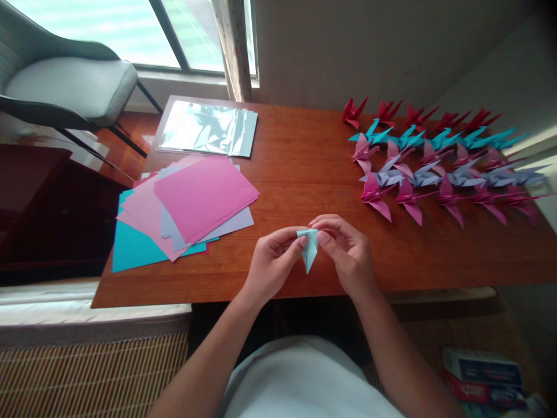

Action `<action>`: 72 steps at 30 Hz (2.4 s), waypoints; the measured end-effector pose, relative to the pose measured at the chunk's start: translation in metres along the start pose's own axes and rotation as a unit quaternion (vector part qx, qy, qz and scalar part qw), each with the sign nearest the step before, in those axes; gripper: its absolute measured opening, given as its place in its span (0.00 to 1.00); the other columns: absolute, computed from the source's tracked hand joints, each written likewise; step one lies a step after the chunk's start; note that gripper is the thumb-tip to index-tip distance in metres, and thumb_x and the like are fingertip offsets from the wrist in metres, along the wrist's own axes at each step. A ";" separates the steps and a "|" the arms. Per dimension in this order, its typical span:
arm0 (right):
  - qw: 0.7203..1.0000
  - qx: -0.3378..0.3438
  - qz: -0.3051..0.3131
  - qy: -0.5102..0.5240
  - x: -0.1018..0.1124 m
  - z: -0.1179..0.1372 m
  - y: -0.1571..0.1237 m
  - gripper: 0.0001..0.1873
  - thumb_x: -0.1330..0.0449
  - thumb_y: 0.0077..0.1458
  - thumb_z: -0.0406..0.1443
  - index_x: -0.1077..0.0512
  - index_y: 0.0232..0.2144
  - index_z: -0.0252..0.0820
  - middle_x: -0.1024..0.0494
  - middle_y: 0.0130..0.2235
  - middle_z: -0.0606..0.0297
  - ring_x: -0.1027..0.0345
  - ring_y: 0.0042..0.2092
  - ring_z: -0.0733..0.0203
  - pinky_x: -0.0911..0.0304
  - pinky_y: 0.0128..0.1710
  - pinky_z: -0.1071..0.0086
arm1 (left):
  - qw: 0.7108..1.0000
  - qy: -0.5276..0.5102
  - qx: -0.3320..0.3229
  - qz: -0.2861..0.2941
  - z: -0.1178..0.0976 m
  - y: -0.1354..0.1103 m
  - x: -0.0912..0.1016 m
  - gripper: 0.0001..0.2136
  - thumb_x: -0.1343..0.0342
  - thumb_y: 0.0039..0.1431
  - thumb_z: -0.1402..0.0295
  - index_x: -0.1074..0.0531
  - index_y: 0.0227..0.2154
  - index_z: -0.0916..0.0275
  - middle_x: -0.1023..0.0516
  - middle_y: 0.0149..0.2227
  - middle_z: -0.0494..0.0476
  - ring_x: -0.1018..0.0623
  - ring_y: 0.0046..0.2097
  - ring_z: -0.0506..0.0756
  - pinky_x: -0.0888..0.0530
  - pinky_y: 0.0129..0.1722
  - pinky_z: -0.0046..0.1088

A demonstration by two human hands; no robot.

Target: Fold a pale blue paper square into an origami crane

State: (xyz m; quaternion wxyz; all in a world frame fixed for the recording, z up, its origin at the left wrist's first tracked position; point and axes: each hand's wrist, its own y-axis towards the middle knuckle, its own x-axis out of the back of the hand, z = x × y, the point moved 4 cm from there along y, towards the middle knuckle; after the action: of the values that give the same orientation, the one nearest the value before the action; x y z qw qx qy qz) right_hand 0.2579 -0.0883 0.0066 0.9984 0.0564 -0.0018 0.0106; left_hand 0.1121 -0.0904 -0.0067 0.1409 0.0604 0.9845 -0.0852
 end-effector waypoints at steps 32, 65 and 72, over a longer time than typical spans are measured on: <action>0.999 -0.018 -0.013 -0.031 -0.006 0.003 0.002 0.04 0.36 0.59 0.39 0.23 0.36 0.47 0.22 0.40 0.64 0.27 0.43 0.58 0.29 0.43 0.65 | 0.997 -0.061 0.051 0.003 0.011 0.002 0.005 0.14 0.35 0.58 0.57 0.18 0.37 0.64 0.18 0.34 0.57 0.22 0.35 0.54 0.27 0.33 0.25; 0.994 -0.105 -0.028 0.004 -0.004 -0.007 0.001 0.10 0.35 0.58 0.44 0.24 0.34 0.44 0.26 0.33 0.67 0.32 0.31 0.64 0.31 0.26 0.73 | 0.995 -0.066 0.050 0.055 0.006 0.005 -0.003 0.13 0.30 0.52 0.61 0.22 0.31 0.66 0.17 0.30 0.54 0.20 0.31 0.50 0.24 0.33 0.23; 0.996 -0.093 0.014 -0.006 -0.002 0.003 0.004 0.09 0.37 0.61 0.42 0.25 0.34 0.43 0.26 0.34 0.66 0.32 0.33 0.64 0.32 0.29 0.72 | 0.996 -0.053 0.036 0.057 0.006 0.004 -0.004 0.11 0.32 0.55 0.62 0.23 0.30 0.66 0.18 0.29 0.53 0.21 0.30 0.49 0.26 0.32 0.21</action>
State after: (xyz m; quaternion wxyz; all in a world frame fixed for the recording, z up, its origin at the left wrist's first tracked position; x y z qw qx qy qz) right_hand 0.2559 -0.0842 0.0096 0.9990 -0.0365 -0.0097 0.0239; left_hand 0.1182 -0.0881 -0.0117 0.1949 0.1168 0.9670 -0.1153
